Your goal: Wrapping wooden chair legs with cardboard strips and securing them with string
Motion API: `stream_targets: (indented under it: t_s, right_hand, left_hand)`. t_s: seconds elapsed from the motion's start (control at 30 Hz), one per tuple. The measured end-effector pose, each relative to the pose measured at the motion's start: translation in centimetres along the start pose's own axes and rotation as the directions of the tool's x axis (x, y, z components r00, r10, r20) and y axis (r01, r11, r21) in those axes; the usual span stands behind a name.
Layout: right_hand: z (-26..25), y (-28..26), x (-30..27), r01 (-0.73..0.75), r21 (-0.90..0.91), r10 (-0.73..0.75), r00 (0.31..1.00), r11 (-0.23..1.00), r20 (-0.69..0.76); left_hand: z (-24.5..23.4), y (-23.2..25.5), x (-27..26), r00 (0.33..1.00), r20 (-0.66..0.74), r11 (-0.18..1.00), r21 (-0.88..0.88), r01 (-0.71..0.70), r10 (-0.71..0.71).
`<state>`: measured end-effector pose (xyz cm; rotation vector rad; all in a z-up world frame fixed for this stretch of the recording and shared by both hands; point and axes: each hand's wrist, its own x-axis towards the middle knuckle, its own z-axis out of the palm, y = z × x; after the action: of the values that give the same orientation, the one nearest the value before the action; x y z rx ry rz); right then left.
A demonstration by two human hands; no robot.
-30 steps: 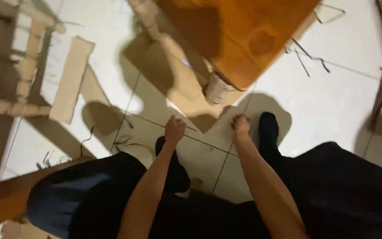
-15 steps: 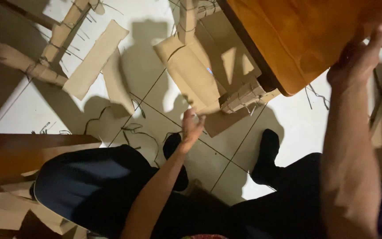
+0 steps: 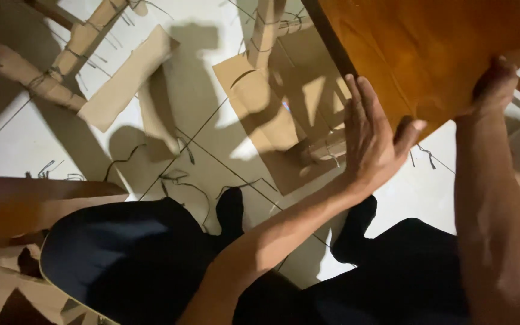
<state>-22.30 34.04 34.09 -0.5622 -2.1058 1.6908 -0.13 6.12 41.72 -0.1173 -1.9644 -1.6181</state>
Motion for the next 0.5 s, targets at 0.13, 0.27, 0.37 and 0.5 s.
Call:
stream_targets:
  t_s: [0.13, 0.27, 0.37, 0.5]
  right_hand:
    - [-1.8, 7.4, 3.3, 0.066, 0.414, -0.192, 0.943, 0.908, 0.271]
    - [5.2, 0.0, -5.4, -0.102, 0.815, -0.093, 0.978, 0.571, 0.187]
    - [9.6, -0.5, -8.4, 0.126, 0.767, -0.074, 0.992, 0.630, -0.103]
    - [15.5, -1.5, -12.0, 0.067, 0.473, 0.117, 0.929, 0.879, -0.350]
  left_hand:
    - [-0.1, -1.7, -0.1, 0.999, 0.030, 1.000, 0.013, 0.021, -0.022]
    - [-3.4, -4.0, 2.0, 0.991, 0.123, 0.998, 0.009, -0.059, 0.057]
    - [-7.1, -6.3, 3.7, 0.983, 0.178, 0.993, 0.118, 0.014, -0.035]
    - [-12.3, -7.6, 7.5, 0.963, 0.257, 0.957, 0.289, -0.003, -0.075]
